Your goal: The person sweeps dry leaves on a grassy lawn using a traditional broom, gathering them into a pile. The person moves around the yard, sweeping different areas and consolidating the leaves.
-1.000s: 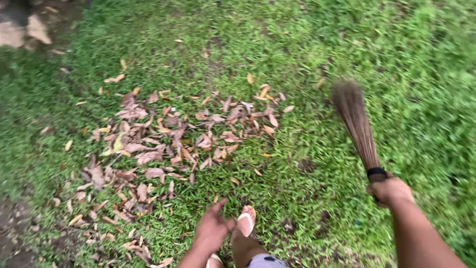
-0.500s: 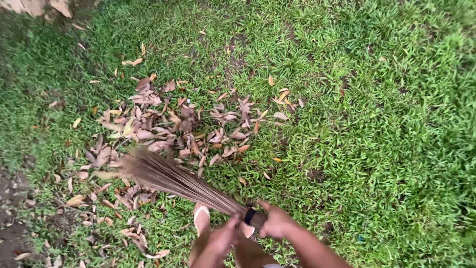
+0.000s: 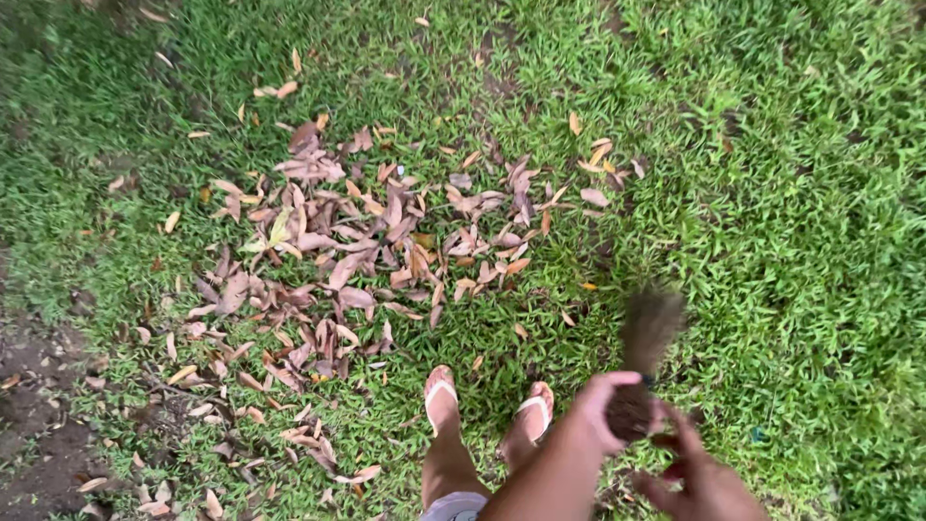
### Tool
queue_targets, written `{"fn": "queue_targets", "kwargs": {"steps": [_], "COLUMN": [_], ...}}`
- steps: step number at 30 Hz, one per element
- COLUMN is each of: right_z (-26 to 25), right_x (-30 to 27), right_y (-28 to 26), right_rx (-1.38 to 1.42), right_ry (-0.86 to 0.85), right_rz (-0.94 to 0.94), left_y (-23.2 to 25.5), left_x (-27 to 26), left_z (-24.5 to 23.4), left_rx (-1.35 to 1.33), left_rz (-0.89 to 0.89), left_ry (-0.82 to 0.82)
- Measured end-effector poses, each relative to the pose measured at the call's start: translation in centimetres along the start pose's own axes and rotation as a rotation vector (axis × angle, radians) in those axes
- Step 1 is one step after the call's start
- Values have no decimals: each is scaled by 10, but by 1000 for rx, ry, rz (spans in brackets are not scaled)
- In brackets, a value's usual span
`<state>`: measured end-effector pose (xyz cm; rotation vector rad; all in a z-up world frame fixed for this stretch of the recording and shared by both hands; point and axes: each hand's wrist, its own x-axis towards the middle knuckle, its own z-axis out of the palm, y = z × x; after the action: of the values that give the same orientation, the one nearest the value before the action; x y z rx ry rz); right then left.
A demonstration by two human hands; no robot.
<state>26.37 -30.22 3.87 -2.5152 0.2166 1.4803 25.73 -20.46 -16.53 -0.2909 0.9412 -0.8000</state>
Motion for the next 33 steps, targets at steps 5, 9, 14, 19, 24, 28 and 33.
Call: {"fn": "queue_targets", "kwargs": {"steps": [5, 9, 14, 19, 24, 28, 33], "right_z": [46, 52, 33, 21, 18, 26, 37], "right_x": [-11, -18, -25, -32, -45, -50, -58], "right_y": [-33, -35, -58, -92, -104, -96, -80], "right_rx": [-27, -78, -123, -97, -4, -38, -117], "right_ry": [-177, -99, -44, 39, 10, 45, 36], "right_rz": [-79, -103, -83, -139, -20, -62, -7], "left_y": [108, 152, 107, 10, -50, 25, 79], "left_x": [-109, -174, -171, -156, -117, -109, -139], "left_z": [-95, -131, -105, -79, -68, -98, -143], "left_rx": [-39, -165, -225, -96, 135, 384, 165], "left_rz": [484, 971, 1013, 472, 209, 182, 1139], "left_ry": [346, 621, 468, 169, 174, 429, 942]}}
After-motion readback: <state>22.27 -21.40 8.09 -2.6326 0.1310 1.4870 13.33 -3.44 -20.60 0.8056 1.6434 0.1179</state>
